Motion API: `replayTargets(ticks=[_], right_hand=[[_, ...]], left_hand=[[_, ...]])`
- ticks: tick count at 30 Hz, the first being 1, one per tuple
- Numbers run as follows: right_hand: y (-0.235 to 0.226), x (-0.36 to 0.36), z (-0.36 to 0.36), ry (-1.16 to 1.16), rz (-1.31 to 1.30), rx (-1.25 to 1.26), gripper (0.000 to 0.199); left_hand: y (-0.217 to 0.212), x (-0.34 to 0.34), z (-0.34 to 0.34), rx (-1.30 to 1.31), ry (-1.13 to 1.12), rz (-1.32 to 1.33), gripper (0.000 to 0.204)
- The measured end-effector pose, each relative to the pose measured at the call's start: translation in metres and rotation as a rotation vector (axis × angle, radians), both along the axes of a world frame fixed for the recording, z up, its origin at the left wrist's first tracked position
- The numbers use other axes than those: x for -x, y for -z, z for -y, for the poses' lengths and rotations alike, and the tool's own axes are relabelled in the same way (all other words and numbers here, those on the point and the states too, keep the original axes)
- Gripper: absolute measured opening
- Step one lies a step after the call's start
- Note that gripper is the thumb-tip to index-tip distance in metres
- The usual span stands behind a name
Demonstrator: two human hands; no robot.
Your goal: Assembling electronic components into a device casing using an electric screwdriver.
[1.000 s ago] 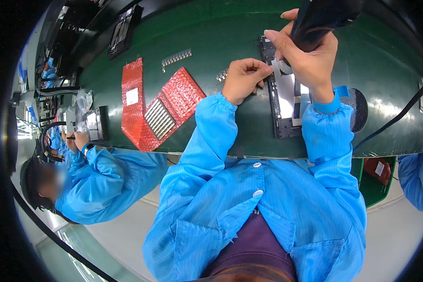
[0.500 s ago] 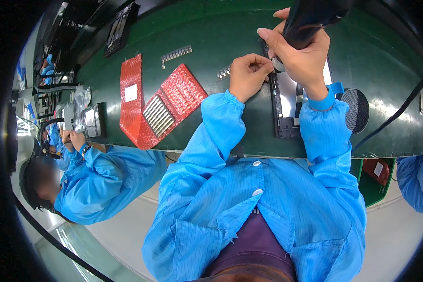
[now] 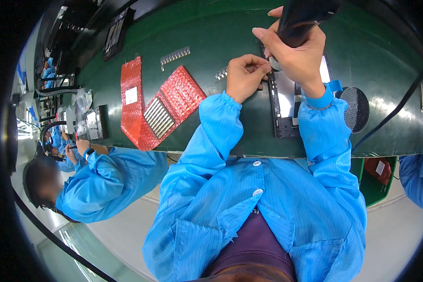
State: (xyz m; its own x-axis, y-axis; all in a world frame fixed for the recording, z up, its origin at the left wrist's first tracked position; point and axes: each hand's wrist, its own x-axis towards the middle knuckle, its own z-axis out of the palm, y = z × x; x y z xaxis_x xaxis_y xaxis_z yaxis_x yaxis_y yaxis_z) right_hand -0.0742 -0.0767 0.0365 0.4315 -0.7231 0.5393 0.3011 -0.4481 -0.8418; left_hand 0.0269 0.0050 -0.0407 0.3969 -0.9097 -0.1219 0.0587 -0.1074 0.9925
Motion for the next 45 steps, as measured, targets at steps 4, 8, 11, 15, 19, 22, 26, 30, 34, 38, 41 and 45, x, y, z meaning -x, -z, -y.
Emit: replayTargets(ticks=[4,8,11,15,19,22,26,30,34,38,41,45], right_hand=[[0.001,-0.003,0.000,-0.013,-0.003,-0.012,0.032],[0.002,-0.004,-0.001,-0.018,-0.010,-0.003,0.031],[0.004,-0.005,-0.001,-0.005,-0.016,0.008,0.031],[0.006,-0.008,-0.001,-0.003,-0.014,-0.012,0.032],[0.007,-0.010,-0.001,-0.023,-0.006,0.004,0.032],[0.009,-0.010,0.000,-0.025,-0.002,0.003,0.032],[0.009,-0.009,-0.001,-0.038,0.008,-0.042,0.032],[0.010,-0.008,0.000,-0.023,-0.003,-0.005,0.031],[0.010,-0.009,0.000,-0.016,-0.024,-0.013,0.031],[0.010,-0.011,-0.001,-0.051,0.022,-0.065,0.027],[0.009,-0.016,-0.013,-0.043,-0.051,-0.103,0.030],[0.025,-0.012,-0.016,-0.116,0.084,-0.242,0.039]], left_hand=[[-0.002,0.002,0.000,-0.021,-0.027,-0.032,0.009],[-0.006,0.003,0.000,-0.049,-0.070,-0.037,0.010],[-0.005,0.002,0.000,-0.063,-0.052,-0.061,0.010],[-0.007,-0.004,0.000,-0.085,0.001,-0.079,0.007],[-0.007,-0.008,0.000,-0.078,0.035,-0.164,0.008],[-0.007,-0.005,0.001,-0.085,0.021,-0.146,0.008],[-0.007,-0.003,0.001,-0.096,-0.011,-0.115,0.010],[-0.007,-0.002,0.001,-0.097,-0.016,-0.109,0.010],[-0.005,-0.002,0.002,-0.101,-0.020,-0.142,0.011],[-0.005,-0.002,0.005,-0.066,-0.047,-0.142,0.006],[0.003,-0.004,0.004,-0.011,-0.072,-0.097,0.012],[0.002,-0.003,0.001,0.039,-0.094,-0.110,0.013]])
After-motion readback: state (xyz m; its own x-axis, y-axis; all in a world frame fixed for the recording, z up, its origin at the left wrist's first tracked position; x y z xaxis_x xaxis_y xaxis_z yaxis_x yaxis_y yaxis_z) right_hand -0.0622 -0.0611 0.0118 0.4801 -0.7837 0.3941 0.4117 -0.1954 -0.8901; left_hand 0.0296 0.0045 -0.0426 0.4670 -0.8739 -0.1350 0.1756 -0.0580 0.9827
